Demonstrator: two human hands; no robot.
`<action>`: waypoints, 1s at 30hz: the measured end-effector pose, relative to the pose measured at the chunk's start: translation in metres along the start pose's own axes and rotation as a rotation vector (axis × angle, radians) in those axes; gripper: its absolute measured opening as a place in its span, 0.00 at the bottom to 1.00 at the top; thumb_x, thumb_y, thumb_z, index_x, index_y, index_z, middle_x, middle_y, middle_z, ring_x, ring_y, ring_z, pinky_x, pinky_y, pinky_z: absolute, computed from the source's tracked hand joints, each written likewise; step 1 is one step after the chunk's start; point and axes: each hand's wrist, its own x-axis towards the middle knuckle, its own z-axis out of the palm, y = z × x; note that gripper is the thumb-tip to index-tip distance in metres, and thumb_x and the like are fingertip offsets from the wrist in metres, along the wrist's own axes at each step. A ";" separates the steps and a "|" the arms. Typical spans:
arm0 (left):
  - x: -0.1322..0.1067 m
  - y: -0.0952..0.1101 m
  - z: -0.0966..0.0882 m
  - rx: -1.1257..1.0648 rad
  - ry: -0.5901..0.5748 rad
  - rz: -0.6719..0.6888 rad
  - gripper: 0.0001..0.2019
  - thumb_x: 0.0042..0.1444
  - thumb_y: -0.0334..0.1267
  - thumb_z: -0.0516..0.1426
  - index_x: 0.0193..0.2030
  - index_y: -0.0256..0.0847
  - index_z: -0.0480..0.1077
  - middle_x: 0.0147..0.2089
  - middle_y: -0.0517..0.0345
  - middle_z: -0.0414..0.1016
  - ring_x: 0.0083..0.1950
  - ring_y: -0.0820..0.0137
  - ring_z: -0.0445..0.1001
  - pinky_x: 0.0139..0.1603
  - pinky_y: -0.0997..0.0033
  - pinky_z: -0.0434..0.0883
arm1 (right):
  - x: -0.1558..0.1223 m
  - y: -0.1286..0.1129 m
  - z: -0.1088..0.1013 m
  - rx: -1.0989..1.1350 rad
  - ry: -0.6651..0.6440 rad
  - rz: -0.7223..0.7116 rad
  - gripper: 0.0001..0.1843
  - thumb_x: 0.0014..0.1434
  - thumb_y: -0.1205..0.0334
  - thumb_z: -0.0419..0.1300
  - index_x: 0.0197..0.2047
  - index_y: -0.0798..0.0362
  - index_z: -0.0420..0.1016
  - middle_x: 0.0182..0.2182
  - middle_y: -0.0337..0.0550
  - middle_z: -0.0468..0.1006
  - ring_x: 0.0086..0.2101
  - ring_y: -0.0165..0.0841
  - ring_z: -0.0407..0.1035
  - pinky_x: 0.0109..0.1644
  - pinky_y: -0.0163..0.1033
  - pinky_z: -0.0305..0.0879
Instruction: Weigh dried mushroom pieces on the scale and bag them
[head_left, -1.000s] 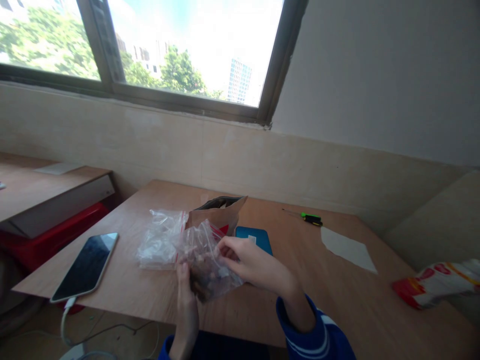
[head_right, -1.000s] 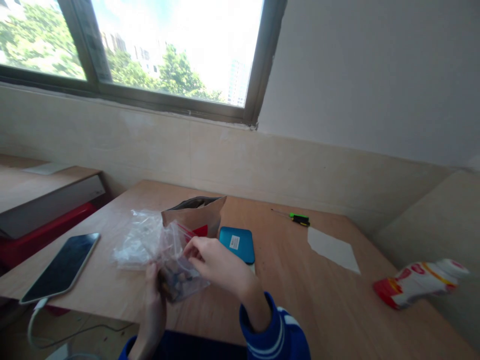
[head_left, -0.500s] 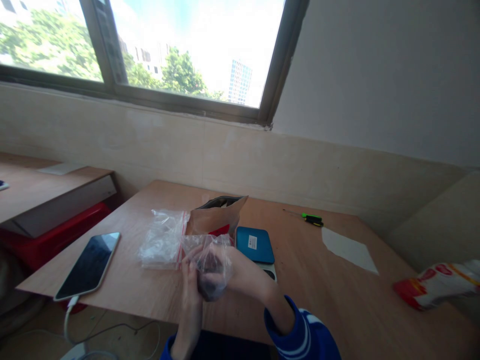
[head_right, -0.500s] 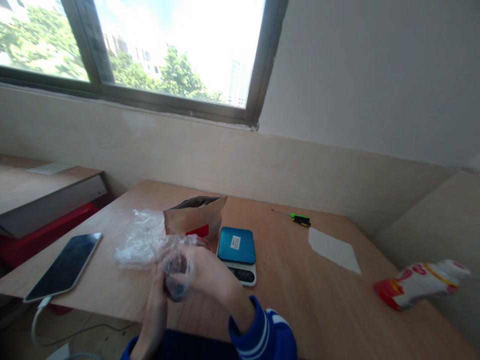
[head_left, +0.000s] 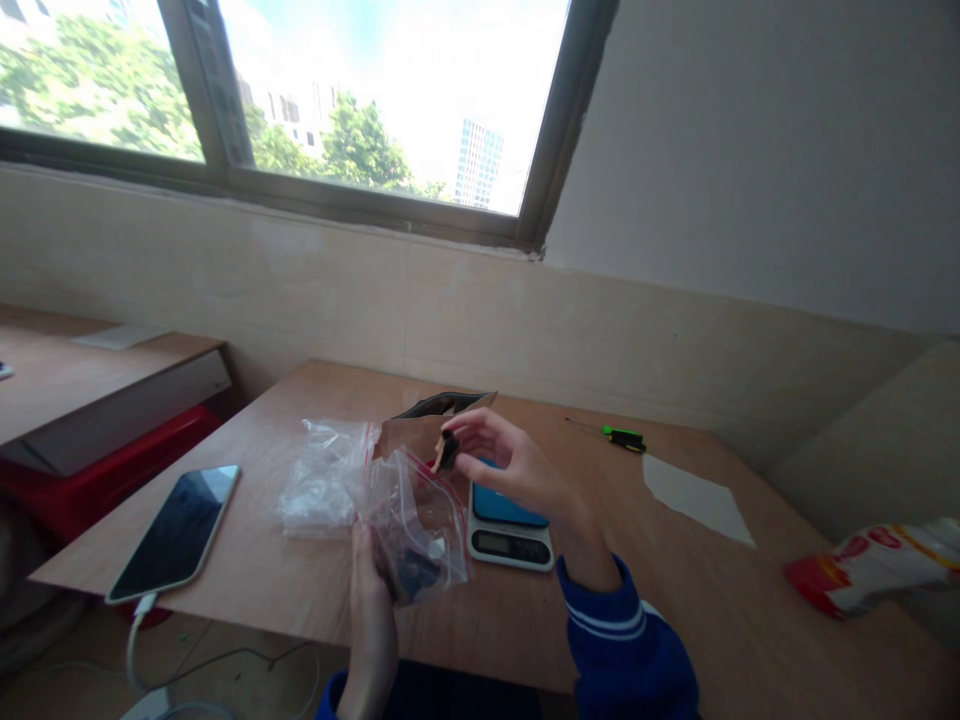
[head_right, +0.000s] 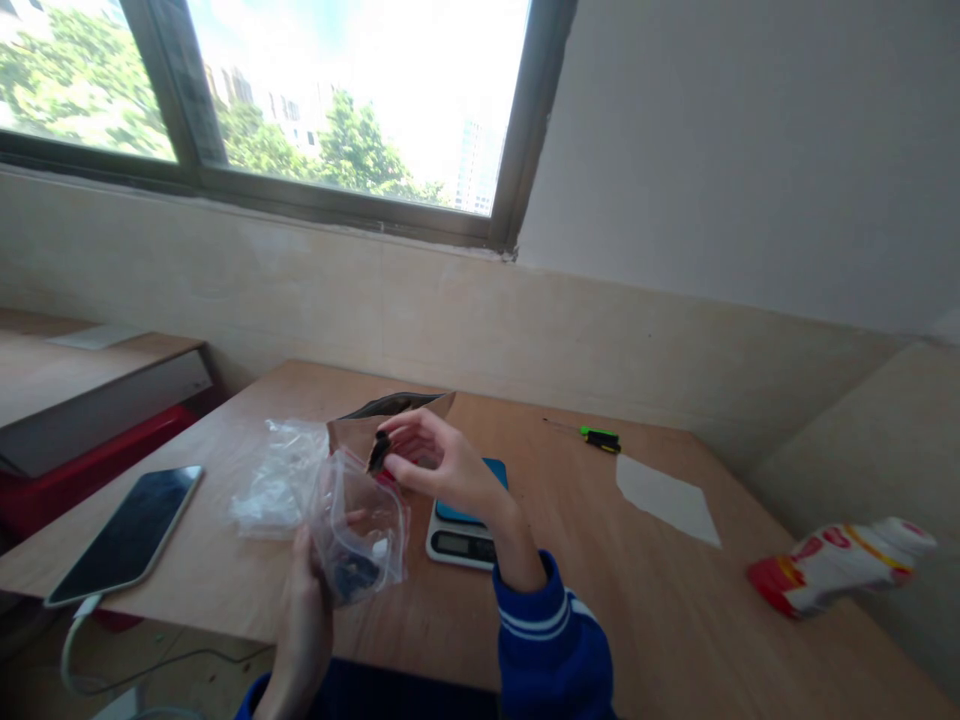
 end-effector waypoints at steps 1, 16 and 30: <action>-0.001 0.002 0.001 0.015 0.010 0.000 0.29 0.54 0.62 0.52 0.48 0.37 0.73 0.44 0.49 0.79 0.49 0.57 0.76 0.48 0.58 0.74 | 0.006 0.000 -0.004 0.023 0.047 -0.033 0.19 0.56 0.60 0.62 0.50 0.51 0.67 0.39 0.41 0.76 0.40 0.30 0.73 0.48 0.39 0.70; 0.001 0.009 -0.001 0.027 0.030 -0.038 0.32 0.51 0.64 0.53 0.44 0.35 0.75 0.40 0.48 0.81 0.47 0.55 0.78 0.46 0.58 0.75 | 0.044 0.030 -0.024 -0.614 0.283 -0.236 0.10 0.61 0.67 0.55 0.44 0.53 0.76 0.44 0.45 0.77 0.48 0.34 0.69 0.55 0.41 0.63; 0.004 0.002 -0.003 0.043 0.075 -0.019 0.31 0.51 0.63 0.54 0.48 0.38 0.74 0.44 0.49 0.80 0.51 0.55 0.76 0.48 0.57 0.74 | 0.032 0.032 -0.028 -1.013 0.294 -0.089 0.13 0.62 0.66 0.52 0.39 0.49 0.79 0.54 0.48 0.70 0.54 0.43 0.61 0.59 0.54 0.53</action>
